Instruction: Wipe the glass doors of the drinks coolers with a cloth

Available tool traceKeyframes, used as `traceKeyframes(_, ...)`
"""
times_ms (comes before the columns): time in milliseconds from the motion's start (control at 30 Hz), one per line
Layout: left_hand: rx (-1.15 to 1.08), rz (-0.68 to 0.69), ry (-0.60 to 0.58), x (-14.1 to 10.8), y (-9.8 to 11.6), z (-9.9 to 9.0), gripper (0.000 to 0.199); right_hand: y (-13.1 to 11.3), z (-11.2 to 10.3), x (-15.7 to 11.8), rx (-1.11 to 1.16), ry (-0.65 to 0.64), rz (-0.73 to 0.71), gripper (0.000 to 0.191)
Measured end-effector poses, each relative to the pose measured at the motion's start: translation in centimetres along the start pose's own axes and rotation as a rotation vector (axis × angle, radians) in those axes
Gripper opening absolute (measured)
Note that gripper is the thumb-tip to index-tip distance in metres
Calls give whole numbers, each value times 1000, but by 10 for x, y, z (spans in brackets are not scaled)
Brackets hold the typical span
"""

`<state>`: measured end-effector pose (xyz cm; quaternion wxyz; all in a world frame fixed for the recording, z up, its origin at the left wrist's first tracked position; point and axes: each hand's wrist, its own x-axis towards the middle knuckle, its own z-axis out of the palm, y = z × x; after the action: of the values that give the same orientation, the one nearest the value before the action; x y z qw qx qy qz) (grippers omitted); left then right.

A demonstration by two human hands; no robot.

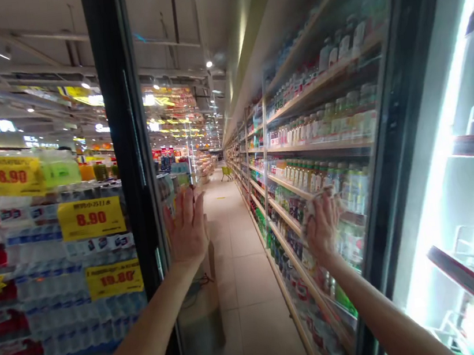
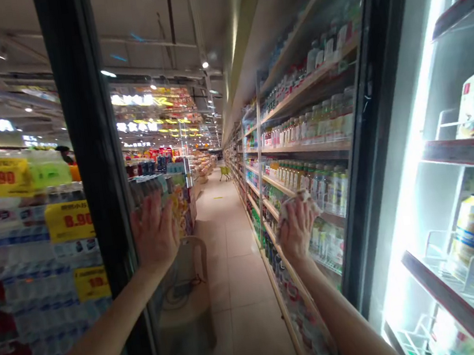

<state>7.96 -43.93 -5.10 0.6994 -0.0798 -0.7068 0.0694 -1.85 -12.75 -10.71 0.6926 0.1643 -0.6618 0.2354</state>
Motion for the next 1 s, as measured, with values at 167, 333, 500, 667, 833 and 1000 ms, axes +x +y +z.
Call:
traceKeyframes(167, -34, -18, 9, -10, 16, 2, 56, 9, -2, -9, 6, -97, -203, 52)
traceKeyframes(333, -37, -49, -26, -11, 17, 2, 53, 64, -23, -12, -118, 63, 287, 55)
traceKeyframes(500, -79, -62, -24, -13, 15, 6, 53, -6, -9, -29, -46, 0, 136, 55)
traceKeyframes(667, -111, -51, -78, -15, 9, 7, 57, -69, 3, -51, 75, -266, -323, 51)
traceKeyframes(833, -67, -26, -70, -15, 11, 5, 58, -14, -8, -31, -34, -45, -55, 54)
traceKeyframes(1000, -40, -16, -47, -14, 13, 4, 58, -41, -2, -23, -8, -19, -56, 55)
